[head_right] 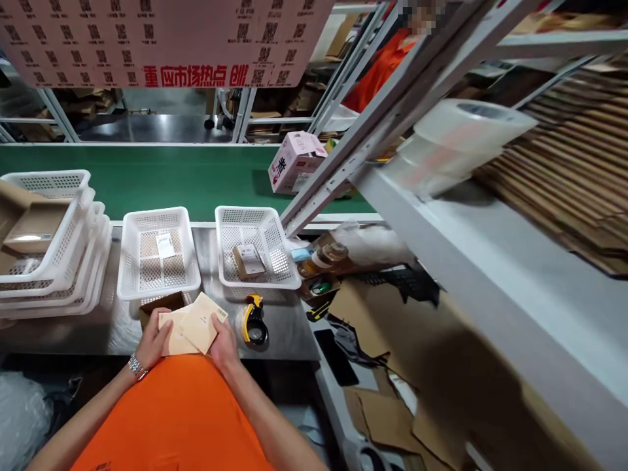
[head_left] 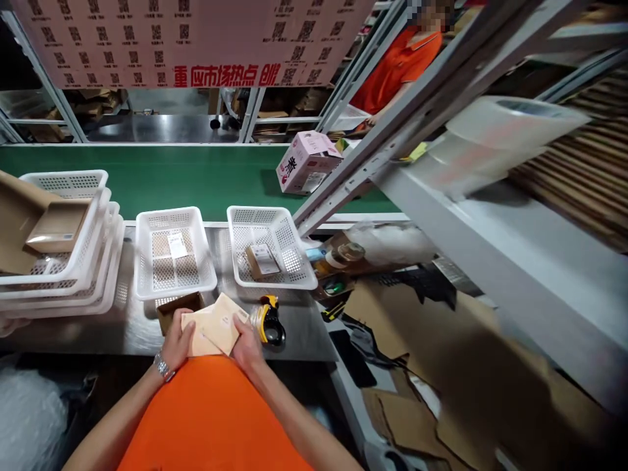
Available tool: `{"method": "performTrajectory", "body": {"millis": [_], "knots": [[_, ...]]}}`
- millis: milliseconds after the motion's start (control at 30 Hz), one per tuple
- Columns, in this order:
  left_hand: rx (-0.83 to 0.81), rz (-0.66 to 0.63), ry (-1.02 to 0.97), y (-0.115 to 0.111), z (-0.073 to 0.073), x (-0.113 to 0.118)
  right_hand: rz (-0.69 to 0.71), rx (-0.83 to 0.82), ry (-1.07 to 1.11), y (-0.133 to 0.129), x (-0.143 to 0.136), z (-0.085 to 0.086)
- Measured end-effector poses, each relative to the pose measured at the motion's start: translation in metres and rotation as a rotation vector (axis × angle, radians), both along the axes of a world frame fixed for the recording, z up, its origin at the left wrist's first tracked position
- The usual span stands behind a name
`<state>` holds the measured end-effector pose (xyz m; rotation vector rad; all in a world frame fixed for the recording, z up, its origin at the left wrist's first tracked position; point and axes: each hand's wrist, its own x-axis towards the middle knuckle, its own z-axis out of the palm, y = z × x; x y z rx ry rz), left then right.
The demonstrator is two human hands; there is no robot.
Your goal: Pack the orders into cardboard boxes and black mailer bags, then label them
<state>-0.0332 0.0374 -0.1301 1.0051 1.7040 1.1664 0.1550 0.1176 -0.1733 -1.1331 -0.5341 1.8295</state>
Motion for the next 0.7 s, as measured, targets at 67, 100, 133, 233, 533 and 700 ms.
{"method": "performTrajectory", "body": {"millis": [67,100,133,233,533,700], "knots": [[-0.026,0.107,-0.018,0.000,-0.003,-0.001,-0.055,-0.001,-0.093,0.004,0.007,-0.005],[-0.029,0.155,-0.026,0.001,-0.005,-0.002,-0.056,0.014,-0.131,0.006,0.010,-0.006],[-0.027,0.196,-0.029,0.002,-0.005,-0.002,-0.038,0.044,-0.158,0.007,0.012,-0.007],[-0.002,0.301,0.007,0.010,-0.002,0.000,0.032,0.097,-0.206,0.011,0.014,-0.004],[0.102,0.154,0.163,0.034,0.006,0.003,0.243,0.403,-0.518,0.023,-0.008,0.012],[0.242,-0.010,0.310,0.038,-0.010,-0.030,0.434,0.680,-0.459,0.057,-0.013,0.036]]}}
